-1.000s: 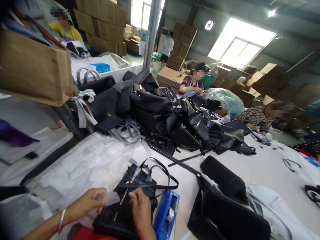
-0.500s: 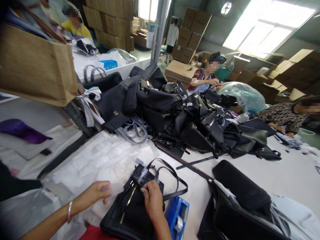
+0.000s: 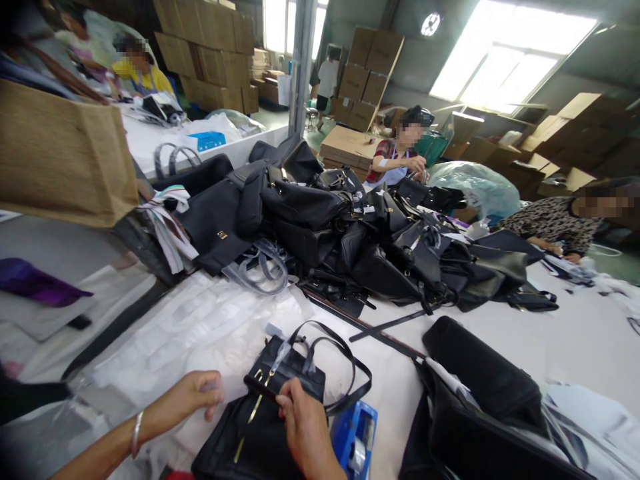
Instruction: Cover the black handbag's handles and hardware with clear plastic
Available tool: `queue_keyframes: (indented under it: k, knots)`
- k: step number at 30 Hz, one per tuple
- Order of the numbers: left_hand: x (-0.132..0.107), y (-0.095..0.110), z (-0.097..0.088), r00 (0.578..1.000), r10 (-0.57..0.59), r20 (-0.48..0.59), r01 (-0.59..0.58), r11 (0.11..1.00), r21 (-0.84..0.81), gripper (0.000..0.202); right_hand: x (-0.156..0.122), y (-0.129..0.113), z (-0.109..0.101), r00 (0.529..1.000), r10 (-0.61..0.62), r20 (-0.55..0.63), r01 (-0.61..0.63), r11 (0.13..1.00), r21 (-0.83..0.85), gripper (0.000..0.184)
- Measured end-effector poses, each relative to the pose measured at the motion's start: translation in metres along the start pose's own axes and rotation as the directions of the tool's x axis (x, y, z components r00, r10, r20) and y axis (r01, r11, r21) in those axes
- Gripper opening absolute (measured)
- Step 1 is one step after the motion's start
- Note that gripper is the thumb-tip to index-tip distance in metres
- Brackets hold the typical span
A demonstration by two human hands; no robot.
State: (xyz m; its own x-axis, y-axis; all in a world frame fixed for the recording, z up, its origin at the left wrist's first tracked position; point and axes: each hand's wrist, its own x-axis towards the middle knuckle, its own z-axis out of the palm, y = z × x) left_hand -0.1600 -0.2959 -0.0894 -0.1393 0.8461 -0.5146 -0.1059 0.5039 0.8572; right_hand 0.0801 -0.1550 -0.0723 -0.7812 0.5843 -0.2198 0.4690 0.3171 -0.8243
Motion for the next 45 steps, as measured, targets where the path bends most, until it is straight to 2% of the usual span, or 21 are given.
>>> queue_keyframes:
  k: [5,11,24,32,41,45]
  knots:
    - [0.0011,-0.0010,0.0004,1.000,-0.018,-0.010,0.018,1.000,-0.015,0.018,-0.0021,-0.0052,-0.0033,1.000,-0.014,0.007,0.014,1.000,-0.020,0.016]
    - [0.0019,-0.0056,-0.0016,0.999,0.003,0.032,-0.003,1.000,-0.018,0.018,0.0015,-0.0070,-0.0044,0.999,-0.022,0.029,0.025,0.994,-0.104,0.015]
    - [0.0033,-0.0058,-0.0048,0.995,-0.035,0.091,0.039,0.998,-0.045,0.026,0.0029,-0.0072,-0.0068,0.999,-0.013,0.043,0.020,0.987,-0.162,0.014]
    - [0.0016,0.0017,-0.0068,0.994,-0.064,0.091,0.068,0.997,-0.034,0.029,0.0007,-0.0057,-0.0072,0.999,-0.051,-0.011,0.048,0.984,-0.170,0.014]
    - [0.0013,0.0002,-0.0028,0.991,-0.066,0.115,0.073,0.996,-0.054,0.026,0.0014,-0.0054,-0.0043,0.998,-0.042,0.045,0.052,0.969,-0.243,0.013]
    - [0.0022,0.0015,-0.0011,0.988,-0.060,0.141,0.067,0.996,-0.051,0.029,0.0041,-0.0084,-0.0075,0.990,-0.103,0.096,0.126,0.953,-0.276,0.011]
